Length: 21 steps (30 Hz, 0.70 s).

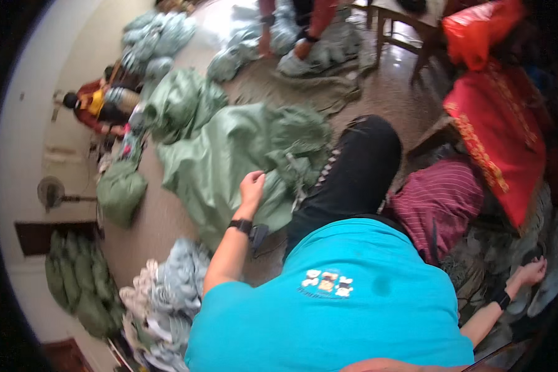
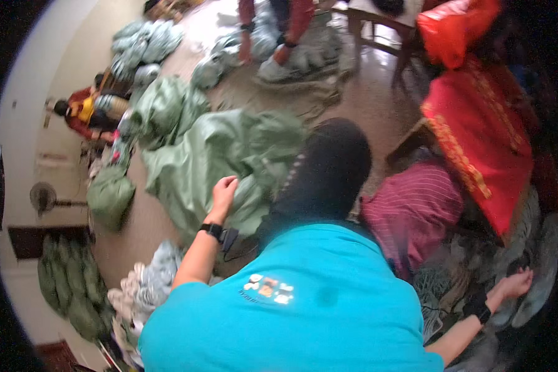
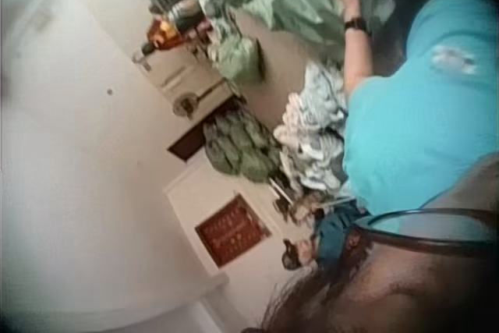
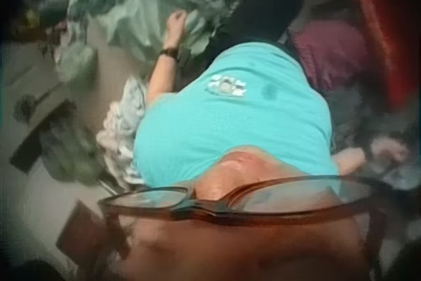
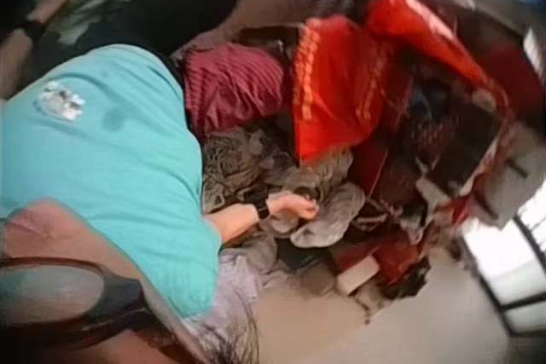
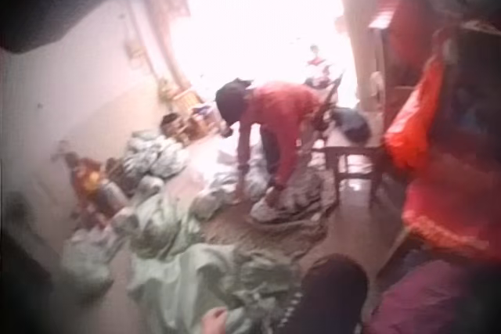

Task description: The person sits on the floor in a workshop and laces a light-colored sneaker. They pull the laces through the eyelets, tighten them, and tie a knot. The person handles the shoe and laces by hand, working on a single shoe at a time.

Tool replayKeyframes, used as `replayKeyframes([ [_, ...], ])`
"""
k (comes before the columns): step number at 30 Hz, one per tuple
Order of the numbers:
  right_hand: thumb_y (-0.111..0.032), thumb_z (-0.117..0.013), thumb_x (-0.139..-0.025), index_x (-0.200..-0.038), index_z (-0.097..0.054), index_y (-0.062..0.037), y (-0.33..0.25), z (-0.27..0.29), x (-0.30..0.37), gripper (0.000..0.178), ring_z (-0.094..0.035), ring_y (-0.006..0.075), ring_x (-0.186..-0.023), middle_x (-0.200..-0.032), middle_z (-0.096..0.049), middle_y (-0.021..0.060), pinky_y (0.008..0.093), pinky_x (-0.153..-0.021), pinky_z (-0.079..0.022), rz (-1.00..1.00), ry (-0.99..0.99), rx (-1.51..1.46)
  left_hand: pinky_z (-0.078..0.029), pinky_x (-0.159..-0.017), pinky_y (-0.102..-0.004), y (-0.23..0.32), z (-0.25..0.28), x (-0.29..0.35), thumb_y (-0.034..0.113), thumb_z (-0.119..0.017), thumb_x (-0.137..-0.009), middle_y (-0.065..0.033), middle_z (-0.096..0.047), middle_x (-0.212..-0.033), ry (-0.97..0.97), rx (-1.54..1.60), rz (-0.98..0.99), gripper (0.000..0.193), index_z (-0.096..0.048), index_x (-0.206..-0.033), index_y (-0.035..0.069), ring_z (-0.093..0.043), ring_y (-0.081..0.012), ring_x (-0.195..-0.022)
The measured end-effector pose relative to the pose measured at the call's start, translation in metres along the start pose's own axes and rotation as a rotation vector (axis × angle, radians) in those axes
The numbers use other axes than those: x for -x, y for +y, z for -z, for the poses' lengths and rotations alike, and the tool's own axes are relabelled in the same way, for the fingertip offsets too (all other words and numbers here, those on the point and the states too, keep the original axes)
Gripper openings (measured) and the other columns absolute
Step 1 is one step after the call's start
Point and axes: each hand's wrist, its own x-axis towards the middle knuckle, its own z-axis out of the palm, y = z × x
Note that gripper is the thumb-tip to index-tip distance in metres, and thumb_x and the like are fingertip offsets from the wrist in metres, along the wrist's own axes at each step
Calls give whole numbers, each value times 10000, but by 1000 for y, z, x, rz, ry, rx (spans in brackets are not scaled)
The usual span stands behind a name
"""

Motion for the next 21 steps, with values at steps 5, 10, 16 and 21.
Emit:
replayKeyframes([
  [5,-147,-487,-986,-1185,-611,7,-127,-40,92,280,-593,143,-951,-1101,-627,44,272,-801,-456,455,-374,-132,-326,-1063,-472,-33,13,-2,326,-745,-763,-246,-493,-1300,538,-471,-312,650,-508,-1277,8,-363,-408,-1291],
  [10,-70,-480,-985,-1169,-589,-3,-255,-68,230,224,-568,126,-982,-1110,-600,35,261,-868,-448,794,-854,-268,-302,-1061,-539,2,34,6,315,-711,-781,-206,-507,-1286,727,-1029,-384,546,-564,-1255,87,-294,-454,-1303],
  [16,64,-552,-865,-1012,-570,10,-357,-128,373,157,-599,171,-922,-960,-599,85,274,-819,-480,1079,-1524,-467,-383,-934,-418,-56,65,-31,172,-535,-859,-70,-607,-928,346,-1202,-323,185,-682,-968,139,-526,-264,-971],
  [21,-83,-594,-848,-992,-606,-19,-397,-171,504,158,-630,334,-880,-927,-625,170,399,-782,-515,1603,-1751,-469,-466,-780,-302,-12,66,5,103,-615,-875,-61,-654,-871,253,-117,-426,135,-662,-999,83,-609,-220,-795],
])
